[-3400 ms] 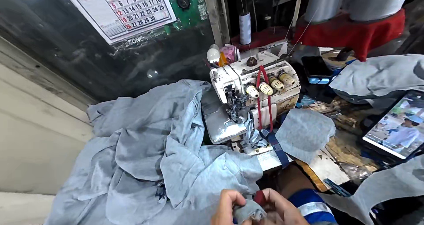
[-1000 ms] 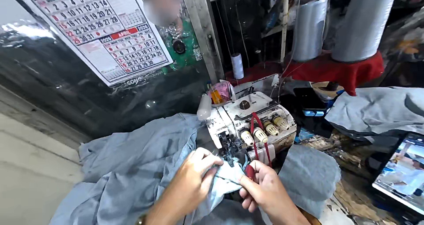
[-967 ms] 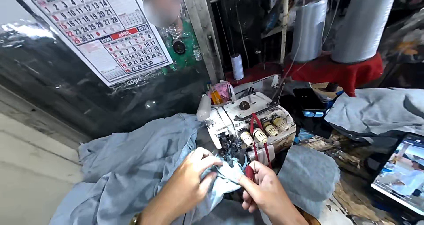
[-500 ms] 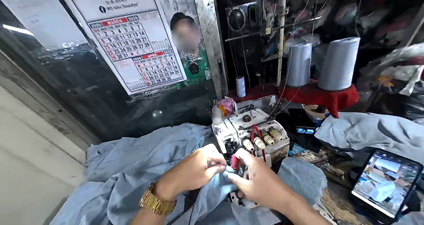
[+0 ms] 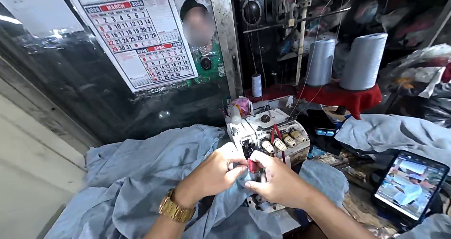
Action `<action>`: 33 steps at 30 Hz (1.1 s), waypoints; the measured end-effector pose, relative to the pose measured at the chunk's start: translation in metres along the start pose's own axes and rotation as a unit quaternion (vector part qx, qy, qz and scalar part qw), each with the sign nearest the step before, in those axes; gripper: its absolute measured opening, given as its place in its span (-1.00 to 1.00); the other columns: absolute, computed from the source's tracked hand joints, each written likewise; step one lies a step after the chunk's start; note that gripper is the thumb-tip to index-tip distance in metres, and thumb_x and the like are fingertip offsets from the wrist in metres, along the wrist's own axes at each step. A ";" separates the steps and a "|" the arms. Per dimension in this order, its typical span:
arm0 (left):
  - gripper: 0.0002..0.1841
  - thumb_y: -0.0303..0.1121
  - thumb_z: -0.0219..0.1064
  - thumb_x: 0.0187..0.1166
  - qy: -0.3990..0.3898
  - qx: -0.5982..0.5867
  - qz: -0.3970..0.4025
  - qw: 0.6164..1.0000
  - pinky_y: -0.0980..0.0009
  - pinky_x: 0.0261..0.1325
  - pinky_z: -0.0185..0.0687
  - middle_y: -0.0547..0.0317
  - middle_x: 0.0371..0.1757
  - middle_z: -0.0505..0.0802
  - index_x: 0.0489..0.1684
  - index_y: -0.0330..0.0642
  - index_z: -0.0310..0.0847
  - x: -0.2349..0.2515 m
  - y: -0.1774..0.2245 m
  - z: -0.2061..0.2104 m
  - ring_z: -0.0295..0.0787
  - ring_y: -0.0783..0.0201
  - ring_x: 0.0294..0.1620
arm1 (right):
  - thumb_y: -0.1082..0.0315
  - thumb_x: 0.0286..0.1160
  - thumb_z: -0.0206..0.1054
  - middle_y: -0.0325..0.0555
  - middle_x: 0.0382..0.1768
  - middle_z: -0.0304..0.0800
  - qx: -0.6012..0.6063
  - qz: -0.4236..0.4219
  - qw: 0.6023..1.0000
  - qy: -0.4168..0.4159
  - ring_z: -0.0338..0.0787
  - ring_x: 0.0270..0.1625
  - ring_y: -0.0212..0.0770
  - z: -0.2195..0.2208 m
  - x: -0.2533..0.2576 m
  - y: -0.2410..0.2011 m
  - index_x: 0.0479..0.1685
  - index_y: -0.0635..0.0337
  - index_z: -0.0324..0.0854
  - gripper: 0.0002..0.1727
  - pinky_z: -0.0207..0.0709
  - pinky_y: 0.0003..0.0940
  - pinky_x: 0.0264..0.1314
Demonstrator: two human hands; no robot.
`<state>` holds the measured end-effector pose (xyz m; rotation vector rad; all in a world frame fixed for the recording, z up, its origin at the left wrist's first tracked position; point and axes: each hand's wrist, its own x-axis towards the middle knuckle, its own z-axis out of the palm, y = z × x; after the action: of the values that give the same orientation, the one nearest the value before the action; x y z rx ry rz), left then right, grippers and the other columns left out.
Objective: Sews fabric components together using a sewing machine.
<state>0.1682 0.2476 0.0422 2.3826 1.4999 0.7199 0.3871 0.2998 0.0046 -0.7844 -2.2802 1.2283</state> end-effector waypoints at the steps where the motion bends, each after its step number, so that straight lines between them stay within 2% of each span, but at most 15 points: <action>1: -0.85 -0.18 0.36 0.64 0.001 -0.016 0.009 1.000 0.55 -0.19 0.68 0.47 -0.25 0.76 -0.20 0.14 0.87 0.000 -0.002 0.003 0.68 0.54 -0.26 | 0.06 0.42 0.54 -0.28 -0.05 0.81 0.017 -0.004 1.000 0.005 0.78 -0.44 -0.35 -0.001 -0.003 0.001 0.13 -0.10 0.54 -0.61 0.75 -0.35 -0.42; 4: -0.88 -0.21 0.38 0.64 0.028 -0.021 0.013 0.999 0.54 -0.22 0.70 0.46 -0.21 0.76 -0.14 0.13 0.85 -0.002 -0.006 0.008 0.67 0.53 -0.29 | 0.09 0.53 0.48 -0.21 -0.13 0.88 0.097 0.002 0.995 0.019 0.81 -0.56 -0.25 0.001 -0.005 0.010 0.16 -0.07 0.56 -0.66 0.78 -0.31 -0.55; 7: -0.86 -0.15 0.30 0.69 0.106 0.006 -0.050 0.993 0.43 -0.29 0.77 0.48 -0.16 0.81 -0.05 0.18 0.79 -0.010 -0.004 -0.006 0.74 0.49 -0.33 | 0.22 0.57 0.46 -0.19 -0.11 0.89 0.158 -0.025 0.986 0.035 0.82 -0.57 -0.21 0.003 -0.007 0.006 0.18 -0.03 0.60 -0.71 0.80 -0.30 -0.58; 10: -0.81 -0.09 0.25 0.71 0.166 -0.035 -0.098 0.980 0.35 -0.65 0.67 0.37 -0.37 0.83 0.01 0.17 0.76 -0.021 -0.009 0.009 0.67 0.35 -0.65 | 0.24 0.58 0.42 -0.20 -0.13 0.86 0.134 -0.056 0.987 0.065 0.82 -0.46 -0.29 0.005 -0.008 0.012 0.24 0.01 0.67 -0.69 0.81 -0.31 -0.42; 13: -0.69 -0.12 0.18 0.58 0.116 0.070 -0.048 0.990 0.31 -0.45 0.67 0.36 -0.29 0.83 0.11 0.07 0.76 -0.024 -0.037 0.040 0.67 0.42 -0.51 | 0.34 0.61 0.38 -0.06 -0.08 0.85 0.167 -0.116 0.977 0.069 0.81 -0.48 -0.28 0.001 -0.011 0.003 0.22 0.21 0.70 -0.71 0.82 -0.31 -0.42; 16: -0.70 -0.19 0.12 0.64 0.033 0.203 0.006 0.979 0.04 -0.30 0.76 0.14 -0.14 0.84 0.01 -0.05 0.77 -0.020 -0.043 0.030 0.82 0.16 -0.29 | 0.30 0.67 0.34 -0.04 -0.03 0.81 0.173 -0.099 0.979 0.041 0.81 -0.42 -0.27 -0.001 -0.012 0.012 0.28 0.18 0.70 -0.69 0.80 -0.30 -0.36; 18: -0.73 -0.22 0.08 0.60 -0.005 0.269 0.040 0.962 -0.01 -0.49 0.70 0.10 -0.22 0.78 -0.20 -0.05 0.74 -0.013 -0.042 0.020 0.81 0.07 -0.38 | 0.30 0.69 0.32 -0.03 0.06 0.82 0.202 -0.105 0.973 0.034 0.84 -0.38 -0.26 -0.002 -0.018 0.014 0.29 0.17 0.71 -0.70 0.83 -0.28 -0.33; 20: -0.77 -0.20 0.13 0.45 0.002 0.267 0.066 0.961 0.14 -0.59 0.60 0.18 -0.29 0.71 -0.39 0.02 0.73 -0.008 -0.044 0.009 0.71 0.20 -0.46 | 0.29 0.73 0.27 0.00 0.13 0.79 0.244 -0.111 0.963 0.034 0.83 -0.40 -0.24 -0.003 -0.025 0.012 0.34 0.18 0.68 -0.67 0.82 -0.27 -0.34; 21: -0.76 -0.17 0.16 0.44 0.010 0.222 0.075 0.972 0.29 -0.50 0.60 0.25 -0.25 0.71 -0.38 0.05 0.77 -0.008 -0.045 0.005 0.67 0.32 -0.39 | 0.27 0.74 0.26 0.00 0.18 0.78 0.255 -0.110 0.960 0.034 0.83 -0.38 -0.23 -0.002 -0.026 0.014 0.38 0.17 0.66 -0.65 0.83 -0.26 -0.33; 23: -0.79 -0.25 0.23 0.47 0.011 0.041 0.075 0.996 0.49 -0.22 0.67 0.26 -0.05 0.78 -0.28 -0.03 0.81 -0.010 -0.047 0.005 0.70 0.45 -0.19 | 0.27 0.74 0.26 0.02 0.26 0.72 0.283 -0.115 0.952 0.034 0.84 -0.35 -0.21 0.001 -0.027 0.021 0.44 0.19 0.61 -0.62 0.82 -0.27 -0.35; 24: -0.81 -0.30 0.23 0.50 0.010 -0.055 0.055 0.997 0.51 -0.22 0.70 0.26 -0.03 0.81 -0.23 -0.06 0.79 -0.013 -0.047 0.010 0.73 0.46 -0.20 | 0.27 0.75 0.26 0.03 0.28 0.70 0.306 -0.119 0.944 0.033 0.84 -0.35 -0.21 0.003 -0.028 0.022 0.47 0.20 0.59 -0.60 0.80 -0.27 -0.38; 26: -0.83 -0.33 0.23 0.51 -0.001 -0.205 -0.017 0.979 0.53 -0.62 0.60 0.31 -0.34 0.81 -0.15 -0.02 0.76 -0.018 -0.046 0.022 0.66 0.47 -0.60 | 0.27 0.77 0.24 0.04 0.32 0.69 0.340 -0.120 0.932 0.022 0.85 -0.33 -0.20 0.004 -0.030 0.022 0.48 0.22 0.57 -0.60 0.80 -0.27 -0.40; 27: -0.86 -0.30 0.26 0.52 -0.029 -0.230 -0.046 0.972 0.51 -0.70 0.53 0.32 -0.48 0.76 -0.12 0.01 0.73 -0.018 -0.046 0.023 0.59 0.45 -0.70 | 0.26 0.77 0.23 0.04 0.30 0.69 0.345 -0.117 0.931 0.018 0.84 -0.33 -0.20 0.004 -0.031 0.022 0.47 0.23 0.57 -0.60 0.79 -0.29 -0.42; 31: -0.67 0.07 0.39 0.53 -0.115 -0.041 0.019 0.992 0.54 -0.52 0.53 0.38 -0.35 0.75 -0.13 0.01 0.81 -0.011 -0.053 -0.008 0.56 0.53 -0.54 | 0.21 0.81 0.18 0.05 0.35 0.70 0.355 -0.110 0.928 0.014 0.86 -0.30 -0.19 -0.002 -0.037 0.019 0.52 0.21 0.53 -0.57 0.78 -0.28 -0.43; 33: -0.66 0.10 0.38 0.55 -0.163 0.017 0.059 0.985 0.54 -0.52 0.56 0.38 -0.33 0.76 -0.17 0.04 0.81 -0.004 -0.035 -0.028 0.58 0.55 -0.53 | 0.11 0.87 0.08 0.02 0.27 0.71 0.323 -0.105 0.941 0.011 0.84 -0.34 -0.19 0.000 -0.033 0.014 0.51 0.18 0.55 -0.54 0.78 -0.26 -0.45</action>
<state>0.1249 0.2577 0.0491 2.4823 1.2550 0.3069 0.4154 0.2843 -0.0111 -0.2967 -1.7052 1.7004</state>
